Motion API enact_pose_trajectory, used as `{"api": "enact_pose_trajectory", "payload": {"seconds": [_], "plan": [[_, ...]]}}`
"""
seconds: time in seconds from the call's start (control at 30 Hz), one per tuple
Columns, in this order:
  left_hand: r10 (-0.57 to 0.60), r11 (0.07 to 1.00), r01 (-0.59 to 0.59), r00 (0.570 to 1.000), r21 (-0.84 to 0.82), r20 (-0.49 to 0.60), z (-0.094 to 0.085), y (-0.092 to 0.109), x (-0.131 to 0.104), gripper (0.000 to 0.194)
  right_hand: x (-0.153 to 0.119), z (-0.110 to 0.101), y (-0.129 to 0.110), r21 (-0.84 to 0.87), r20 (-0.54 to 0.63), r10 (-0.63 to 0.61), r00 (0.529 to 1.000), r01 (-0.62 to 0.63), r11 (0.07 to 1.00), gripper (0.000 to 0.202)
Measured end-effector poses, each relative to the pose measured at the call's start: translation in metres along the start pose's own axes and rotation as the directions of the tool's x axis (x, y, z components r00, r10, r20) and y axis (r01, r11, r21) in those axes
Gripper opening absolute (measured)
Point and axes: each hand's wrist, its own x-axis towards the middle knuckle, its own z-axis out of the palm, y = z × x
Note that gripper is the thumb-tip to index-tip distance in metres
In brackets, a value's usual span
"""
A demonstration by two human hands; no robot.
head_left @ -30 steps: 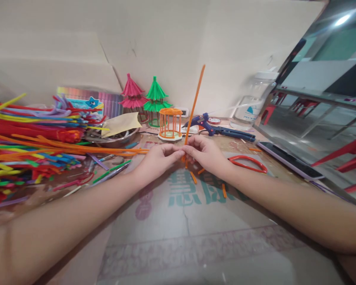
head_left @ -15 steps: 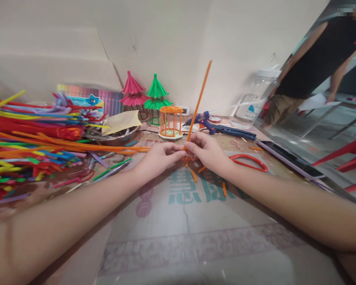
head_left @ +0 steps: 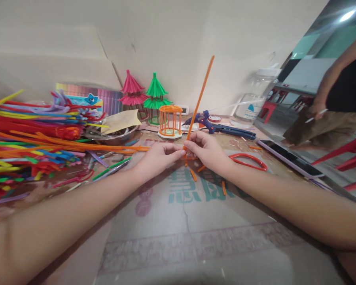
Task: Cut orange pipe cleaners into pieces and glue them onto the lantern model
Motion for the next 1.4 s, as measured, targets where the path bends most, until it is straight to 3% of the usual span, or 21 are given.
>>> {"api": "enact_pose_trajectory", "payload": {"seconds": [0.4,0.63,1.0,1.4], "plan": [[-0.014,1.000,0.014,1.000,0.012,0.008,0.001,0.000,0.000,0.027,-0.001,0.001,-0.001,0.004,0.005,-0.013,1.000,0.013,1.000,0.027],[0.004,1.000,-0.005,1.000,0.027,0.031,0.000,0.001,0.000,0.028,-0.001,0.001,-0.002,0.017,0.029,-0.011,1.000,0.010,1.000,0.019],[-0.027,0.999,0.026,0.999,0.043,0.035,-0.001,0.005,-0.001,0.026,-0.002,0.000,-0.004,-0.013,0.101,0.051,0.994,-0.050,0.999,0.021],[-0.016,0.999,0.013,0.998,0.039,0.055,-0.002,0.005,0.000,0.029,-0.002,-0.001,-0.004,-0.006,0.075,0.072,0.995,-0.071,0.997,0.021]]}}
